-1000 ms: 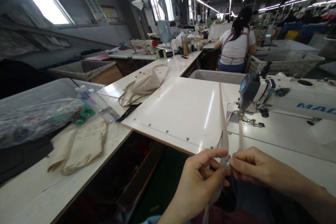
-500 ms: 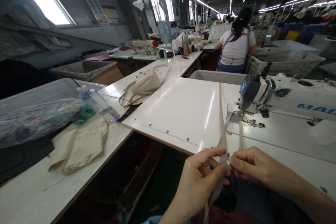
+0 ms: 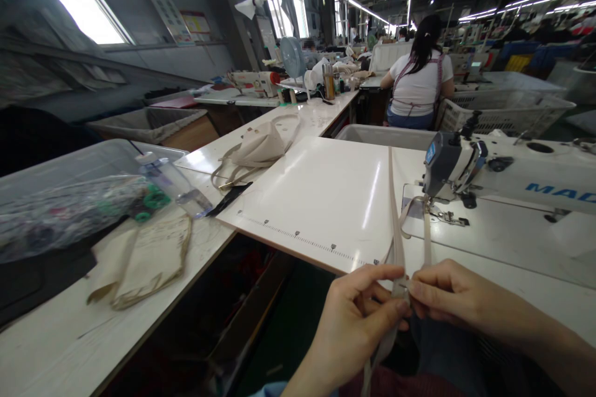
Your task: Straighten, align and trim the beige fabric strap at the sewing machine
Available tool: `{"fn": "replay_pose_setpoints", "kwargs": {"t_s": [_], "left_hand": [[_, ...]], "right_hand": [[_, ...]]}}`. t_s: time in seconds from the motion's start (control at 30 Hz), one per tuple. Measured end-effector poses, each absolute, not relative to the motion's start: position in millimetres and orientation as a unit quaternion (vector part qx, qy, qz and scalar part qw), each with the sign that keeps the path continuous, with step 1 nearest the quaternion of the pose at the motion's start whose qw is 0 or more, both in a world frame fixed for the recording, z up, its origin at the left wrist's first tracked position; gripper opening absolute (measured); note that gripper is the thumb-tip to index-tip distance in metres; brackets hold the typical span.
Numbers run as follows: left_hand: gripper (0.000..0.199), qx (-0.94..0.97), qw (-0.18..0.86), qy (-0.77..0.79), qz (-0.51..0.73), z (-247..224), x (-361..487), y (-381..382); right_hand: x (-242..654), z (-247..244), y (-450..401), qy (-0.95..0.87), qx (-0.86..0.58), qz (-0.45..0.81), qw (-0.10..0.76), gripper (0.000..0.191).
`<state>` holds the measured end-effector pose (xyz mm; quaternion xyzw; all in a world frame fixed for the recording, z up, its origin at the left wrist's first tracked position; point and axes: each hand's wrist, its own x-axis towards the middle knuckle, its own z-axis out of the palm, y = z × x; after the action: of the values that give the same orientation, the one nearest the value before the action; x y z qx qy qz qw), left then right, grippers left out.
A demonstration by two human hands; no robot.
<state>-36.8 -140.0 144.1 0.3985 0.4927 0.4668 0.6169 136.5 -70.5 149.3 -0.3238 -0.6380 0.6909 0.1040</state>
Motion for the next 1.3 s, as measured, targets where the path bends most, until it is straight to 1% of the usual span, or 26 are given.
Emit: {"fn": "replay_pose_setpoints", "kwargs": {"t_s": [0.3,0.47,0.6,0.77,0.9,1.07,1.17,1.23,1.3], "left_hand": [[0.032,0.461,0.566,0.522,0.443,148.6,-36.4,-139.2],[0.028,0.483,0.54,0.525,0.447,150.7,-36.5,-139.1],[0.032,0.468,0.553,0.519,0.453,149.4,-35.7,-140.2],[0.04,0.414,0.584,0.502,0.486,143.1,-37.1,-139.4],[0.041,0.383,0.603,0.478,0.511,140.9,-36.9,-139.9],[0.038,0.361,0.6,0.464,0.543,144.3,-32.9,-143.2],[0.038,0.355,0.597,0.458,0.555,145.4,-31.3,-144.7],[0.037,0.352,0.598,0.453,0.559,145.3,-30.7,-145.0],[0.035,0.351,0.6,0.449,0.562,145.1,-30.3,-144.7]], "right_hand": [[139.6,147.8,-69.9,-0.629,-0.319,0.702,0.103,0.036],[136.7,142.2,-70.0,-0.655,-0.331,0.671,0.107,0.038],[136.4,140.6,-72.5,-0.674,-0.339,0.648,0.103,0.042],[146.1,142.0,-80.0,-0.709,-0.352,0.6,0.116,0.038],[151.8,144.3,-86.0,-0.714,-0.373,0.579,0.129,0.035],[148.0,148.4,-92.6,-0.709,-0.392,0.564,0.162,0.032],[146.0,145.4,-97.5,-0.747,-0.397,0.503,0.176,0.034],[147.1,140.1,-100.2,-0.79,-0.401,0.42,0.199,0.033],[150.1,134.1,-101.3,-0.831,-0.387,0.324,0.234,0.025]]}}
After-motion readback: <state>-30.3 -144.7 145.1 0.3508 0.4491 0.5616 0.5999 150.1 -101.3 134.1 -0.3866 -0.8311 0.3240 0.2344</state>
